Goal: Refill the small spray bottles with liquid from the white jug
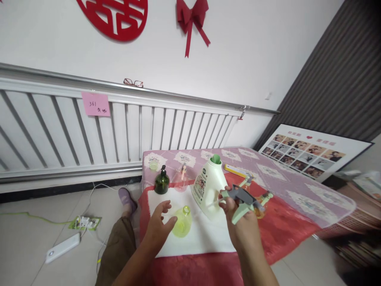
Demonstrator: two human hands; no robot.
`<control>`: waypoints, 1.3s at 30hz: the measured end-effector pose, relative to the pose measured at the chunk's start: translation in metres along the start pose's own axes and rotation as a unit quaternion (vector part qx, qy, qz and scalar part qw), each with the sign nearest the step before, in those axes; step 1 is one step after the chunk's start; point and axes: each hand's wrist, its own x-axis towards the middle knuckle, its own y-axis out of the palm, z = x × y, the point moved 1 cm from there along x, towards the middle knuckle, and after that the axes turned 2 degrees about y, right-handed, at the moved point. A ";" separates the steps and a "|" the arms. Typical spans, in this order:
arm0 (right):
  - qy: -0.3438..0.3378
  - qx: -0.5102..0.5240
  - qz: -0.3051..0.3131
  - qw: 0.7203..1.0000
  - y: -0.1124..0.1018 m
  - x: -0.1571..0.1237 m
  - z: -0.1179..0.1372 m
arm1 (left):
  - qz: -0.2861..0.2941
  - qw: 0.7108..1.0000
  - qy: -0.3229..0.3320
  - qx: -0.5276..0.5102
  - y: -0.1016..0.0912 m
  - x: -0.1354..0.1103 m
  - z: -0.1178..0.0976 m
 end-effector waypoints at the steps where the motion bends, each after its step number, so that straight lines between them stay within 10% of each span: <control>1: -0.015 -0.001 -0.011 1.000 0.003 0.004 0.005 | 0.009 0.999 0.004 0.031 0.003 0.000 0.006; 15: -0.088 -0.130 0.104 0.982 0.040 0.006 -0.009 | 0.069 0.989 0.013 0.127 0.045 -0.001 0.042; 27: 0.034 -0.134 0.243 0.960 0.040 -0.001 -0.069 | 0.068 0.989 0.012 0.129 0.051 0.003 0.054; 39: 0.038 -0.165 0.348 0.922 0.031 0.007 -0.063 | 0.085 0.988 0.023 0.128 0.047 0.009 0.050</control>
